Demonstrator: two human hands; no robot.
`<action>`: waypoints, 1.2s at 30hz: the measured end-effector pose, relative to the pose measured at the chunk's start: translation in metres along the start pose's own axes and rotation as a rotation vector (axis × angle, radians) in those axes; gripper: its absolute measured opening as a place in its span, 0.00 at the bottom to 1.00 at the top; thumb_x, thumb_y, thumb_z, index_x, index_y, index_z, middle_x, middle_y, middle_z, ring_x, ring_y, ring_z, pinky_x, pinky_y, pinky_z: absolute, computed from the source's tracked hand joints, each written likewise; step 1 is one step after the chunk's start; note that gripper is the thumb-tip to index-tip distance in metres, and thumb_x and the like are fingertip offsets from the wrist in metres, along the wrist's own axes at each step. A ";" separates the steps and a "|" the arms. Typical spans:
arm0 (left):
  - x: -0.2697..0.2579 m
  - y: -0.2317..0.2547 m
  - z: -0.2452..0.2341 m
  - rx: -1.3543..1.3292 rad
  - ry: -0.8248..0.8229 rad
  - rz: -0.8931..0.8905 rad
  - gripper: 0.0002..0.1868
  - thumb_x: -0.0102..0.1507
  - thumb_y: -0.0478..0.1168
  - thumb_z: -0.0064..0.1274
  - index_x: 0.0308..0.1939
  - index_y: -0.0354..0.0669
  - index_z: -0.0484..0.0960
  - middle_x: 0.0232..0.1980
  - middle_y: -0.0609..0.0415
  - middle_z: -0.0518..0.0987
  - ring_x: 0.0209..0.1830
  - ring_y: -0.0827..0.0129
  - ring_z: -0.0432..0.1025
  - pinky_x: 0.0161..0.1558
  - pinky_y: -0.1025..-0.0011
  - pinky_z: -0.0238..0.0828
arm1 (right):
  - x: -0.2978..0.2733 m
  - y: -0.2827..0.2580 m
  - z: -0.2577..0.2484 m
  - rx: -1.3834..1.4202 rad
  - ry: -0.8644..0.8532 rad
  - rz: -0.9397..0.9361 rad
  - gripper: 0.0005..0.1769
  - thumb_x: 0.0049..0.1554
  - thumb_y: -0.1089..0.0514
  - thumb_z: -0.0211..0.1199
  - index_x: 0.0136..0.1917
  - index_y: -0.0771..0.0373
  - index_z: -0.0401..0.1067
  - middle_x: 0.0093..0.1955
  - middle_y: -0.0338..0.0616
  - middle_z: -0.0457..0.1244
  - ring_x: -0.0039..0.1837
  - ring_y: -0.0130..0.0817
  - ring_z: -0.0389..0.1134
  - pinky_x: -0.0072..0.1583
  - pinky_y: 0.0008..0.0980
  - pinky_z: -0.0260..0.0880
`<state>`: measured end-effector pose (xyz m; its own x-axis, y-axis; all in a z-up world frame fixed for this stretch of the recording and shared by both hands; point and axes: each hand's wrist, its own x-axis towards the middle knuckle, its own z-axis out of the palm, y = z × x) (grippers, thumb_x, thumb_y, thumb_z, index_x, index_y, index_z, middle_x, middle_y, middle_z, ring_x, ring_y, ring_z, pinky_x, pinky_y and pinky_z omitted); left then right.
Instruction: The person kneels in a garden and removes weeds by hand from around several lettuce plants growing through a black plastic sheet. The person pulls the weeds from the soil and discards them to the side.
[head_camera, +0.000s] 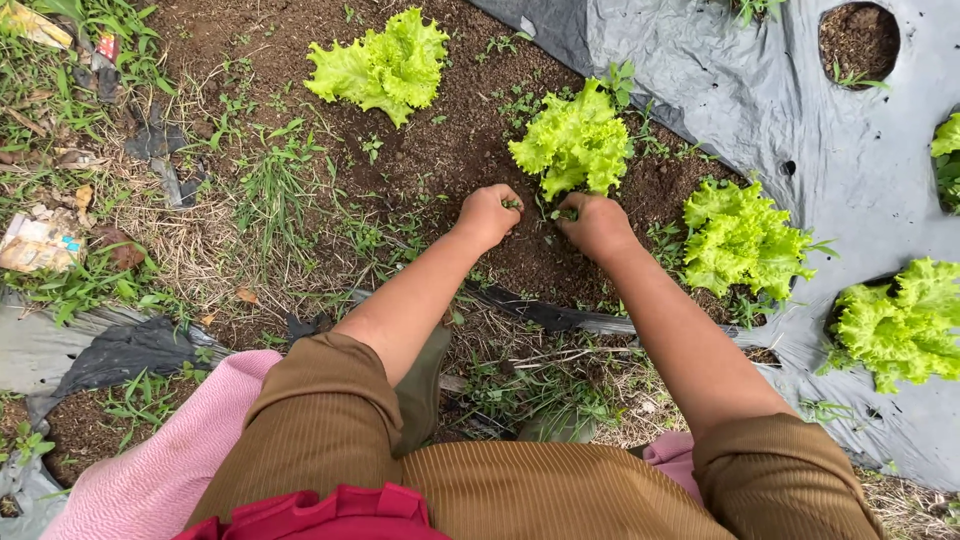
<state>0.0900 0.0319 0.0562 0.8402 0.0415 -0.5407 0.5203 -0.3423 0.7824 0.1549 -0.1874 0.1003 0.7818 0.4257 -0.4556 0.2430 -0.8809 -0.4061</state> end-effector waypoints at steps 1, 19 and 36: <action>-0.001 0.011 -0.008 0.001 -0.002 -0.001 0.07 0.66 0.38 0.53 0.45 0.45 0.83 0.37 0.53 0.83 0.31 0.73 0.81 0.36 0.68 0.82 | 0.002 -0.004 0.011 0.002 -0.001 0.001 0.12 0.59 0.52 0.68 0.57 0.51 0.78 0.52 0.54 0.70 0.56 0.57 0.73 0.56 0.55 0.76; -0.028 0.042 -0.012 0.022 -0.141 0.038 0.15 0.66 0.33 0.48 0.55 0.42 0.82 0.57 0.37 0.77 0.42 0.62 0.81 0.40 0.63 0.86 | -0.017 -0.020 -0.020 0.135 -0.057 0.055 0.19 0.60 0.50 0.65 0.63 0.57 0.78 0.54 0.61 0.71 0.58 0.64 0.72 0.61 0.59 0.72; -0.007 0.042 -0.026 0.384 0.069 0.087 0.16 0.68 0.35 0.46 0.58 0.48 0.81 0.55 0.44 0.76 0.58 0.47 0.77 0.55 0.49 0.81 | -0.026 -0.061 0.000 -0.169 -0.104 -0.147 0.37 0.57 0.36 0.68 0.76 0.40 0.62 0.73 0.51 0.53 0.75 0.58 0.56 0.69 0.57 0.65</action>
<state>0.1103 0.0414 0.1007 0.8938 0.0554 -0.4450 0.3626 -0.6731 0.6445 0.1196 -0.1447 0.1376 0.6699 0.5629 -0.4842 0.4488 -0.8265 -0.3398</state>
